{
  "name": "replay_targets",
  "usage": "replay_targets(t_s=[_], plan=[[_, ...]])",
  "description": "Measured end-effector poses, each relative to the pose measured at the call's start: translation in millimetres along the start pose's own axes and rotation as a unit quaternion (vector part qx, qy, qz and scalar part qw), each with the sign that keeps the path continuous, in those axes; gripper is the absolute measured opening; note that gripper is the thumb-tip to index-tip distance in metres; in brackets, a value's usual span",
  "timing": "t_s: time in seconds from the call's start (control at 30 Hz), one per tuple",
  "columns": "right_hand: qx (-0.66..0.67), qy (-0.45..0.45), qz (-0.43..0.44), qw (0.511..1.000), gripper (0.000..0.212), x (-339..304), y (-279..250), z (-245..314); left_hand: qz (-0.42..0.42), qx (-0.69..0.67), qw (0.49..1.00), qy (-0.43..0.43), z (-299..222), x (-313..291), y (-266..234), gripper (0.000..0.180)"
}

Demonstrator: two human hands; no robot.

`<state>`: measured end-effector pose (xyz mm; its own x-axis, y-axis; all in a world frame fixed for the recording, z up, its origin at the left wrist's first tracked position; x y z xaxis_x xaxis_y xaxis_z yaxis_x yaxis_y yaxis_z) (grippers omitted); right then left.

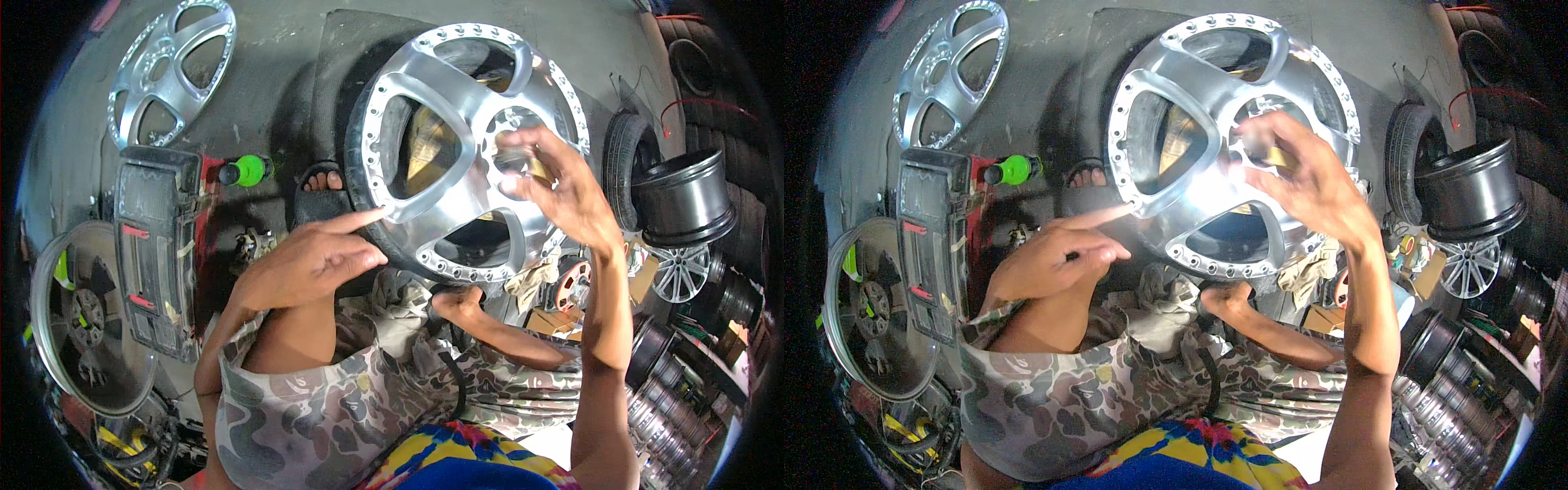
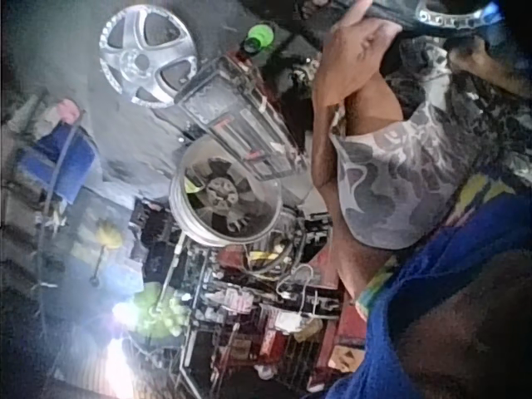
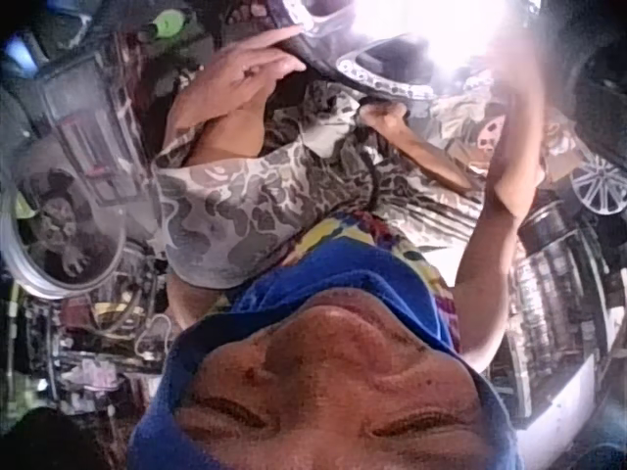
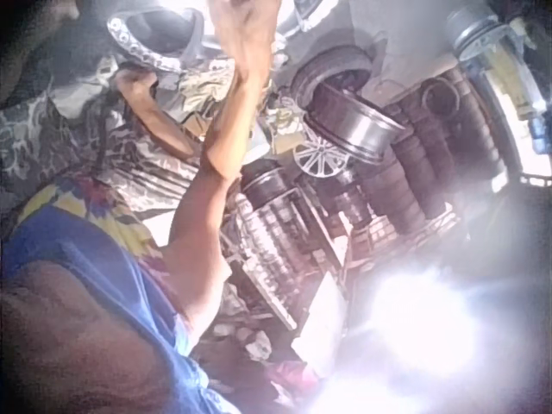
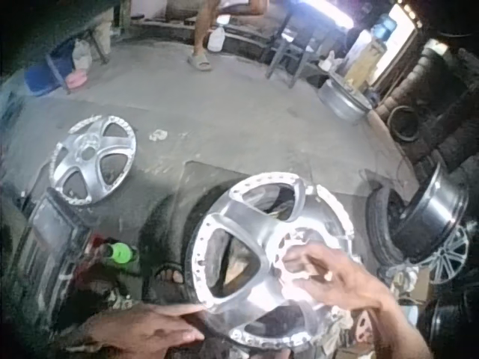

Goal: The person sits on the floor and applies small circular stickers to the bolt holes around the edge of a silver wheel rim. They peel each sticker from a backing sheet and press it into place, working around the rim in sequence.

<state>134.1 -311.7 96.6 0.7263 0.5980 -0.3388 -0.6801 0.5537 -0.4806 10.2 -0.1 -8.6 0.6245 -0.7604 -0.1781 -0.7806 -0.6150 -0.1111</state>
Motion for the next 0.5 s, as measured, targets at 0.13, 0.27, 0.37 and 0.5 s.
replay_targets(t_s=[0.13, 0.27, 0.37, 0.5], plan=[[-0.053, 0.189, -0.115, 0.974, 0.041, -73, 5, -33, 0.088, 0.077, 0.993, 0.001, -22, 12, 15, 0.048], [-0.13, 0.224, -0.178, 0.949, 0.046, -126, 37, -74, 0.094, 0.147, 0.984, -0.029, -43, 42, 29, 0.047], [-0.092, 0.252, -0.216, 0.939, 0.045, -141, 64, -76, 0.036, 0.126, 0.991, 0.02, -54, 77, 35, 0.049], [-0.207, 0.235, -0.256, 0.915, 0.044, -156, 87, -98, 0.056, -0.046, 0.996, 0.05, -71, 127, 4, 0.036]])
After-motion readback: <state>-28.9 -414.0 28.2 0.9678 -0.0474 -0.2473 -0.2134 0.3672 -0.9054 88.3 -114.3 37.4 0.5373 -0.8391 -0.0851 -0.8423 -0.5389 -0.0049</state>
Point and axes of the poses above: each hand's wrist, its own x-axis towards the middle knuckle, its own y-axis out of the palm, z = x × y, the point moved 3 cm from there along x, towards the middle knuckle, and after that the axes turned 9 degrees about z, right-handed, at the moved point
